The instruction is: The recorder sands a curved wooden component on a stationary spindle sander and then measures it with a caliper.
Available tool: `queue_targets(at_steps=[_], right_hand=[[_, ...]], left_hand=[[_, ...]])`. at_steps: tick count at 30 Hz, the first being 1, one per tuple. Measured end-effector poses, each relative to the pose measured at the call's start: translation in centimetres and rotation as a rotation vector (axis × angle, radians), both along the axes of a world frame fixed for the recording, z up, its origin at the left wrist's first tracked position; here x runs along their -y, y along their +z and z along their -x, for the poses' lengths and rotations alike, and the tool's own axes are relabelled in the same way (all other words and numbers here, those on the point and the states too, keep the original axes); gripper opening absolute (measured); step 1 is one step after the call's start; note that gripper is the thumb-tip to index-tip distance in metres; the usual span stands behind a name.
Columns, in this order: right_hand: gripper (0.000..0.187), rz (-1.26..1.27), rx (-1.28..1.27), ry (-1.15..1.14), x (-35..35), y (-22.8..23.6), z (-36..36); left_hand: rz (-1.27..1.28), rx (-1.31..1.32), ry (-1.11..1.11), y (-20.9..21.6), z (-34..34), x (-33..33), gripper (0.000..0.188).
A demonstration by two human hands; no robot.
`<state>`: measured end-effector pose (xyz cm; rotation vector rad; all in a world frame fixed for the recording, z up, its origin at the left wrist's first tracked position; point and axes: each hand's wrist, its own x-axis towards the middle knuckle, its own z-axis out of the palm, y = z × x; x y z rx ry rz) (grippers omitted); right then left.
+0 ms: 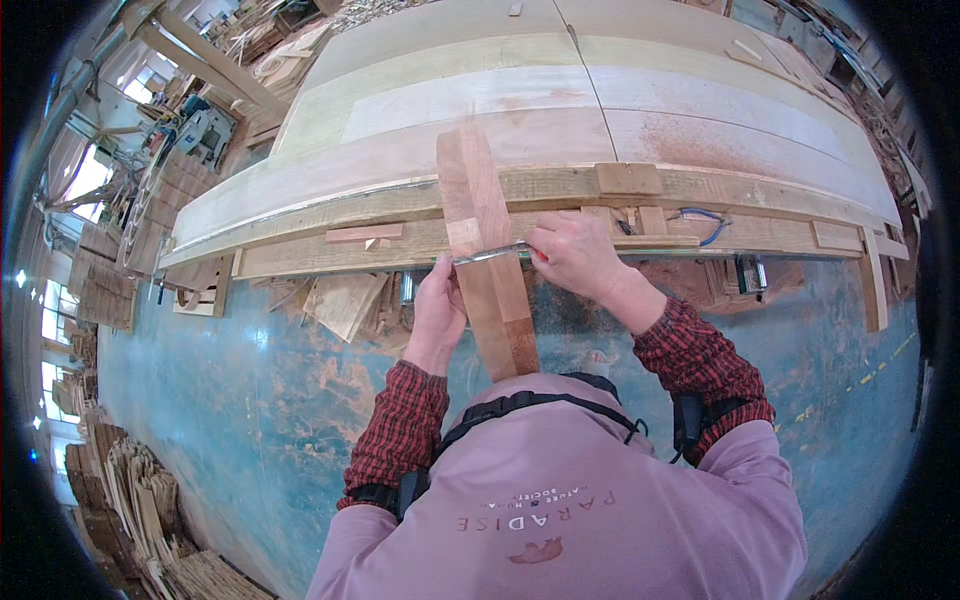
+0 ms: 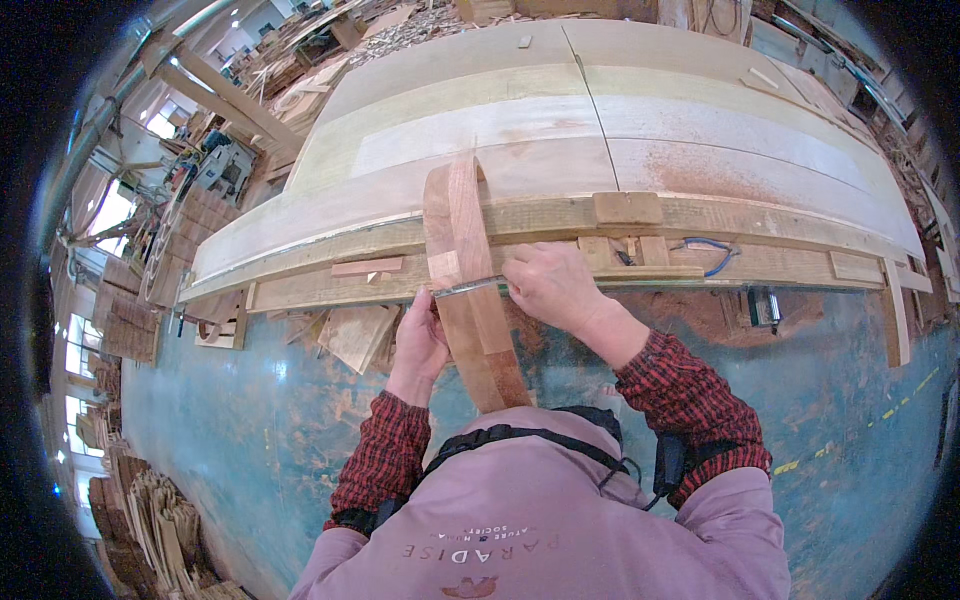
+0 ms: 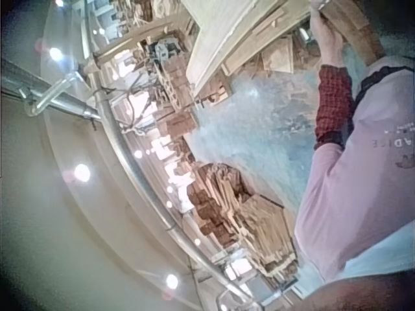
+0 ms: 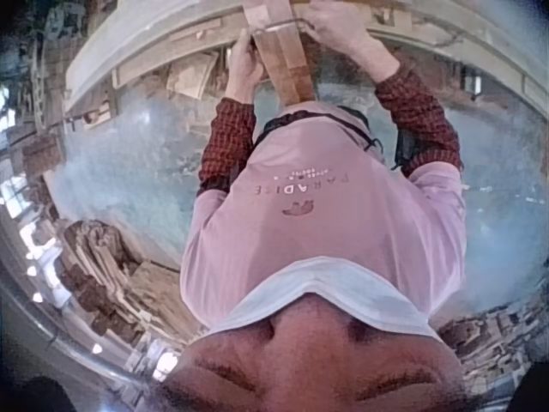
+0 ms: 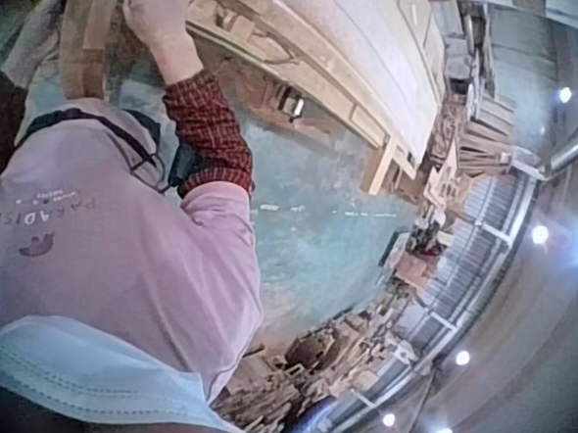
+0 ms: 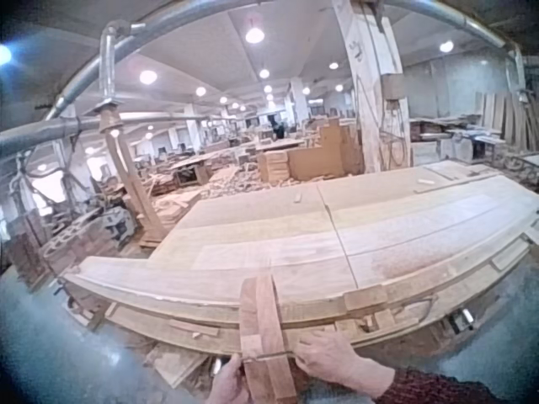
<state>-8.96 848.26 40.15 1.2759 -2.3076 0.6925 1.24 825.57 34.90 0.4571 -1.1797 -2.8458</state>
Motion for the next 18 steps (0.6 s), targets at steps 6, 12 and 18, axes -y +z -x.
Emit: queue_targets(at_steps=[6,12,18], right_hand=[[0.015,0.148,0.131,0.038,0.0,0.8,-1.2],[0.02,0.152,0.155,0.03,-0.3,-0.8,-1.5],[0.017,0.225,0.255,-0.03,-0.5,-1.0,-2.7]], left_hand=[[0.02,-0.02,-0.013,-0.6,-0.1,0.3,0.049],[-0.024,-0.025,-0.068,-1.3,0.1,0.5,0.049],[0.268,-0.04,-0.111,-3.1,-0.2,1.5,0.039]])
